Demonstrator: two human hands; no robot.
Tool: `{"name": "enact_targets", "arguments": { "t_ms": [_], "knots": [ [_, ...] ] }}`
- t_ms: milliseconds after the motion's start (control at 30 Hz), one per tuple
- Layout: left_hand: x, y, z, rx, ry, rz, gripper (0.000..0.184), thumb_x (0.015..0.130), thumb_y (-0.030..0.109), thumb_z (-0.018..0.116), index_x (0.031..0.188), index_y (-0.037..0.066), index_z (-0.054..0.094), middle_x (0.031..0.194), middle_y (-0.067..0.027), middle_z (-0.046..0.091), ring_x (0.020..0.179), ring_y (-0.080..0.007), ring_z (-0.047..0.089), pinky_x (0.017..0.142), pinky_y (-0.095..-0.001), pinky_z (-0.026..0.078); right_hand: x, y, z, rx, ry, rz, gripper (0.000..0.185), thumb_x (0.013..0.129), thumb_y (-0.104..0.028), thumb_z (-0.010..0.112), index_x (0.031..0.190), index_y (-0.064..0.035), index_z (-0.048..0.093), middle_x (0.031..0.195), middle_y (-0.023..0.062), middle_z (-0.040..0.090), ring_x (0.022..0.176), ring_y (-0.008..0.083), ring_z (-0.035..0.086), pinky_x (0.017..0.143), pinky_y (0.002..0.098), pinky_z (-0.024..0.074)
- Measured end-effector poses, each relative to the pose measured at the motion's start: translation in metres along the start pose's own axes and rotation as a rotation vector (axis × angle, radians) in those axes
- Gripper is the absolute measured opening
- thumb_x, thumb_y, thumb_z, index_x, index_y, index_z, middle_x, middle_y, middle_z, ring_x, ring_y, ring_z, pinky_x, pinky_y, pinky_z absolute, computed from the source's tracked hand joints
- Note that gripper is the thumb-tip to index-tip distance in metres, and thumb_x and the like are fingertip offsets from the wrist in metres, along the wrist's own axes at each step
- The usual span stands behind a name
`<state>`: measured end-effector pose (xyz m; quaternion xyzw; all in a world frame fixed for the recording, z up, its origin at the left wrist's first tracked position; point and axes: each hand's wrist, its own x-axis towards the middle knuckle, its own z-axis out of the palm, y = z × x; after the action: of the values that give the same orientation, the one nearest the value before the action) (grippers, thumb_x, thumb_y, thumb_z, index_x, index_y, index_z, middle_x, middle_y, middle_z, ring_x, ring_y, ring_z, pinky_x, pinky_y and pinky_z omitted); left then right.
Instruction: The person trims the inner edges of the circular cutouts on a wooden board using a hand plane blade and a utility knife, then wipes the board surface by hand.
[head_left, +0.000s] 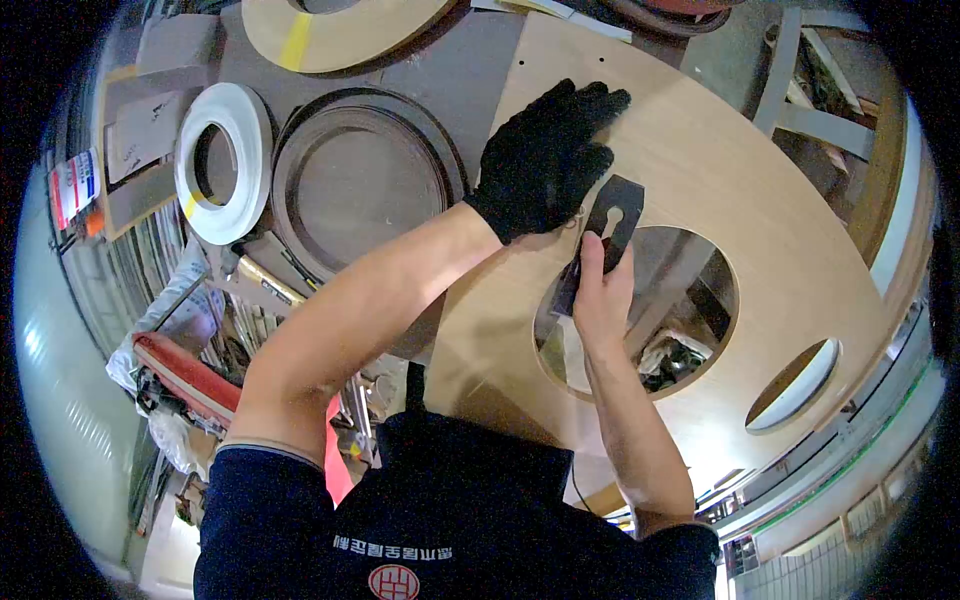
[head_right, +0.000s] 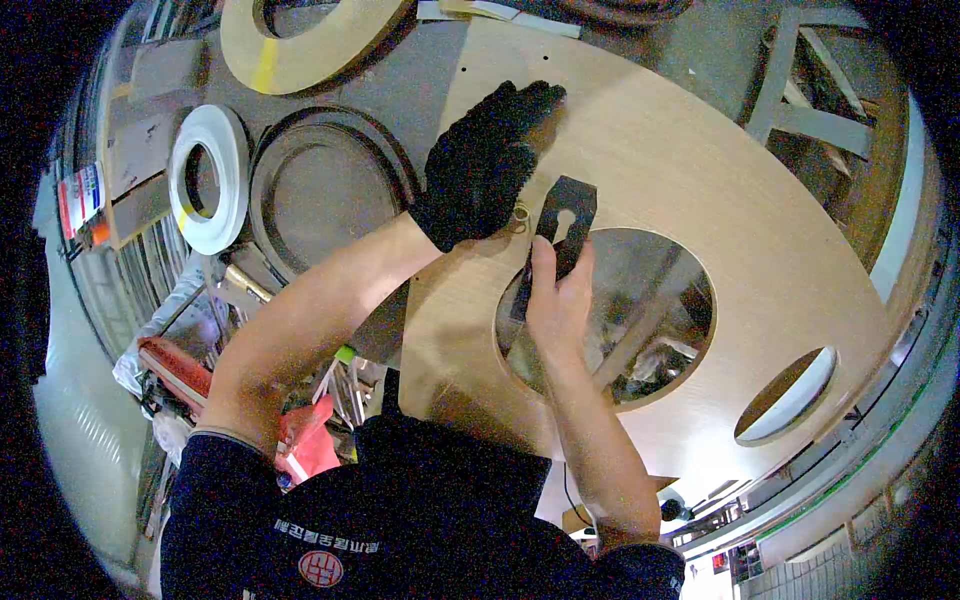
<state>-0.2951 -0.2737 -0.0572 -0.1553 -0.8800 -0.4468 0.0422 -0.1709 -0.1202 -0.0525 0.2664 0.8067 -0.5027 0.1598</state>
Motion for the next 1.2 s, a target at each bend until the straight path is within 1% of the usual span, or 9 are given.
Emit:
{"name": "enact_targets", "arguments": {
  "t_ms": [100,167,200,333,600,900,1033,1167,1200],
  "knots": [
    [0.001,0.002,-0.002,-0.016,-0.036,0.0,0.052,0.093,0.026,0.058,0.143,0.014,0.055,0.144,-0.014,0.057,0.131,-0.0405,0.054,0.11,-0.0468,0.044,-0.002,-0.011,-0.002,-0.032,0.004,0.027,0.043,0.101,-0.031,0.062,0.126,0.0036,0.059,0.115,0.0173,0.069,0.106,0.0249,0.063,0.093,0.0367,0.0477],
    [0.0,0.003,-0.001,-0.021,-0.032,-0.009,0.052,0.093,0.027,0.058,0.143,0.015,0.055,0.143,-0.0142,0.058,0.13,-0.0405,0.054,0.11,-0.047,0.044,0.006,-0.017,0.007,-0.094,-0.029,-0.102,0.041,0.1,-0.027,0.063,0.126,0.0042,0.058,0.122,0.02,0.066,0.11,0.029,0.062,0.098,0.0386,0.0457],
    [0.0,0.003,-0.002,-0.021,-0.032,-0.013,0.052,0.093,0.028,0.059,0.143,0.015,0.056,0.143,-0.0144,0.058,0.13,-0.0405,0.054,0.109,-0.0471,0.044,0.011,-0.015,0.017,-0.105,-0.011,-0.336,0.04,0.098,-0.022,0.063,0.127,0.0055,0.057,0.127,0.0236,0.062,0.113,0.0335,0.06,0.101,0.0408,0.0431],
    [0.0,0.004,-0.001,-0.013,-0.019,-0.026,0.051,0.093,0.03,0.06,0.142,0.016,0.056,0.141,-0.0148,0.059,0.129,-0.0405,0.055,0.108,-0.0476,0.045,0.007,-0.011,0.015,-0.162,-0.05,-0.227,0.046,0.097,-0.02,0.064,0.132,0.0063,0.053,0.133,0.0252,0.058,0.12,0.0363,0.057,0.106,0.0411,0.0401],
    [0.001,0.009,-0.002,-0.075,0.059,-0.059,0.051,0.093,0.035,0.062,0.141,0.018,0.057,0.138,-0.0157,0.061,0.127,-0.0405,0.056,0.105,-0.0485,0.047,-0.001,-0.013,0.011,-0.181,-0.105,-0.342,0.073,0.094,-0.022,0.069,0.148,0.0084,0.03,0.142,0.0263,0.048,0.133,0.0376,0.047,0.113,0.0402,0.0337],
    [0.0,0.007,0.0,0.048,-0.013,-0.08,0.052,0.093,0.034,0.061,0.143,0.019,0.055,0.141,-0.0134,0.06,0.13,-0.0392,0.054,0.107,-0.0482,0.046,-0.006,-0.002,0.018,-0.289,-0.07,-0.413,0.076,0.09,-0.022,0.074,0.145,0.0096,0.032,0.141,0.0277,0.046,0.13,0.04,0.045,0.115,0.0415,0.0301],
    [0.0,0.002,0.003,0.034,-0.056,-0.112,0.057,0.09,0.026,0.061,0.146,0.021,0.052,0.145,-0.0097,0.057,0.135,-0.0386,0.051,0.111,-0.0478,0.044,-0.01,-0.007,0.002,-0.244,-0.258,-0.418,0.102,0.085,-0.029,0.08,0.146,0.0203,0.015,0.146,0.0408,0.033,0.137,0.0498,0.037,0.119,0.0442,0.0262],
    [-0.001,-0.003,0.001,-0.069,0.003,-0.069,0.049,0.096,0.038,0.06,0.14,0.018,0.058,0.139,-0.0134,0.061,0.13,-0.0388,0.055,0.106,-0.0486,0.046,-0.013,-0.019,0.005,-0.247,-0.259,-0.4,0.103,0.084,-0.026,0.08,0.149,0.0156,0.013,0.148,0.0367,0.033,0.137,0.0472,0.037,0.119,0.0447,0.0259],
    [-0.001,-0.002,0.001,-0.055,-0.004,-0.07,0.049,0.095,0.034,0.059,0.142,0.019,0.056,0.141,-0.0116,0.06,0.131,-0.0381,0.054,0.107,-0.0482,0.046,-0.015,-0.016,0.005,-0.258,-0.263,-0.38,0.101,0.084,-0.028,0.08,0.15,0.0126,0.015,0.148,0.0342,0.034,0.137,0.0449,0.037,0.118,0.0445,0.026]
  ]
}}
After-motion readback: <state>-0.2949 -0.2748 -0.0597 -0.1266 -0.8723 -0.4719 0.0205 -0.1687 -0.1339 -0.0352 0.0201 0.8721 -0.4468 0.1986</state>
